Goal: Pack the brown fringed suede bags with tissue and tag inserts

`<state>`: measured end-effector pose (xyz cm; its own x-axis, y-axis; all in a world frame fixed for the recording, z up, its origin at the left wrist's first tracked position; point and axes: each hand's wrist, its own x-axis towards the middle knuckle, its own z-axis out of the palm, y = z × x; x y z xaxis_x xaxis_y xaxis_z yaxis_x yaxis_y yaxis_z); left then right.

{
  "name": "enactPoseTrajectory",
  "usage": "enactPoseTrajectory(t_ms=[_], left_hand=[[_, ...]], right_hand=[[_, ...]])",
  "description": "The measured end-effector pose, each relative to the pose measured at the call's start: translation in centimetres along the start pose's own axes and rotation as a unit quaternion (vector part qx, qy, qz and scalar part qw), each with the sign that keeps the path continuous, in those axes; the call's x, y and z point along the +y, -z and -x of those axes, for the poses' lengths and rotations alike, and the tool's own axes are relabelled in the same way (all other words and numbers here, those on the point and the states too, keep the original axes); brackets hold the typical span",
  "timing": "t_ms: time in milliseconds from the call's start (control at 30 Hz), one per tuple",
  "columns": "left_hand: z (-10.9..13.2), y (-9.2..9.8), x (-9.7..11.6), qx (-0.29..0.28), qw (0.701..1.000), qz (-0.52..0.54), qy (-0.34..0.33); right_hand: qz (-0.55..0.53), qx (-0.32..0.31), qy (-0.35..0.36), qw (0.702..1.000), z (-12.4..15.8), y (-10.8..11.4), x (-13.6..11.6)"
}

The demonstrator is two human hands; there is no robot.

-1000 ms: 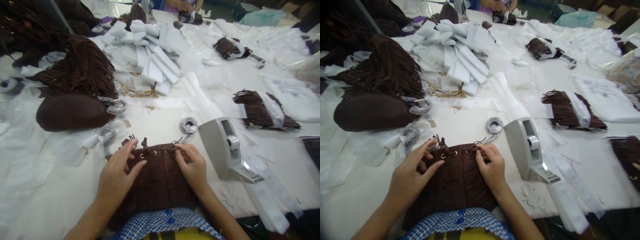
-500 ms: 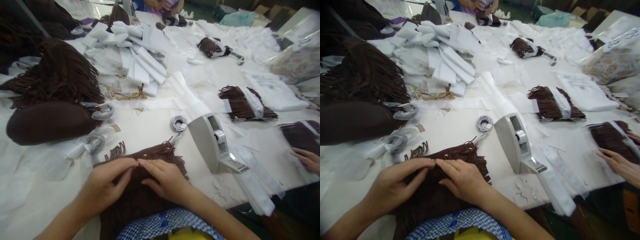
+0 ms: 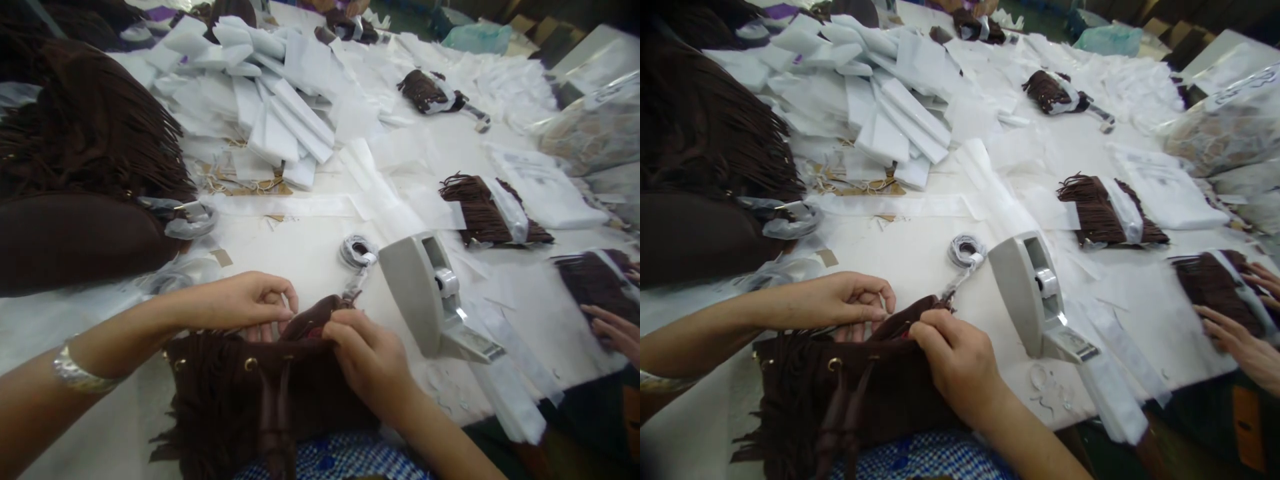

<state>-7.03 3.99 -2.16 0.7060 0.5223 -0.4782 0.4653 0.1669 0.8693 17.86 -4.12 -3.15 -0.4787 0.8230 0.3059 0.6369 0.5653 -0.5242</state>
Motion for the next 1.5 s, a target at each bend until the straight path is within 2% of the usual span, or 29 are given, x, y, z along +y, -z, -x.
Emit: enactPoseTrajectory(t_ms=[33,100,167,233,333,400,467,667,767,867,933,967,1100,1200,1267,1333,1433,1500], left_hand=[[-0.3,-0.2,0.2,0.025,1.000,-0.001,0.005],[-1.3,-0.9,0.8,0.094,0.994,-0.046,-0.029],[-2.2,-1.6,1.6,0.147,0.979,-0.097,-0.098],[-2.9,-2.4,2.3,0.167,0.959,-0.150,-0.172],[-2.8,-3.4,2.7,0.166,0.912,-0.286,-0.242],[-2.3,-3.9,2.5,0.164,0.877,-0.382,-0.239],[-2.0,-4.3,2.2,0.177,0.851,-0.436,-0.234],[-2.9,-4.8,2.6,0.143,0.843,-0.429,-0.292],[-3.7,-5.1,2.9,0.161,0.818,-0.473,-0.285],[-4.2,-5.2,2.8,0.155,0.801,-0.504,-0.283],[-4.4,-5.1,2.3,0.151,0.813,-0.486,-0.282],[-4.5,-4.9,2.0,0.155,0.829,-0.458,-0.280],[-4.8,-4.5,0.7,0.203,0.919,-0.236,-0.244],[-5.1,-4.2,0.1,0.220,0.952,-0.103,-0.187],[-5.1,-4.0,0.0,0.209,0.961,-0.075,-0.165],[-4.7,-3.5,0.0,0.204,0.960,-0.085,-0.169],[-3.2,-2.7,0.0,0.231,0.947,-0.158,-0.155],[-2.1,-2.5,0.0,0.227,0.937,-0.243,-0.112]], right_hand=[[-0.006,0.022,0.025,0.999,0.5,0.1,-0.1],[-0.011,0.042,0.064,0.997,1.4,0.3,-0.1],[-0.010,0.045,0.090,0.995,1.9,0.5,0.0],[-0.009,0.049,0.101,0.994,2.1,0.6,0.1],[-0.015,0.059,0.098,0.993,2.1,0.5,0.3],[-0.021,0.060,0.094,0.994,2.1,0.4,0.4],[-0.029,0.061,0.095,0.993,2.1,0.2,0.5],[-0.034,0.083,0.104,0.990,2.2,-0.1,0.8],[-0.032,0.083,0.098,0.991,2.3,-0.1,1.1],[-0.045,0.072,0.106,0.991,2.4,-0.1,1.4],[-0.056,0.063,0.110,0.990,2.4,0.1,1.5],[-0.062,0.060,0.111,0.990,2.4,0.2,1.5],[-0.096,0.041,0.111,0.988,2.0,0.7,1.5],[-0.095,0.034,0.116,0.988,1.6,0.8,1.6],[-0.087,0.037,0.127,0.987,1.4,0.6,1.8],[-0.083,0.028,0.121,0.989,1.3,0.4,2.0],[-0.072,0.001,0.093,0.993,1.3,0.2,2.1],[-0.066,-0.006,0.090,0.994,1.2,0.1,2.1]])
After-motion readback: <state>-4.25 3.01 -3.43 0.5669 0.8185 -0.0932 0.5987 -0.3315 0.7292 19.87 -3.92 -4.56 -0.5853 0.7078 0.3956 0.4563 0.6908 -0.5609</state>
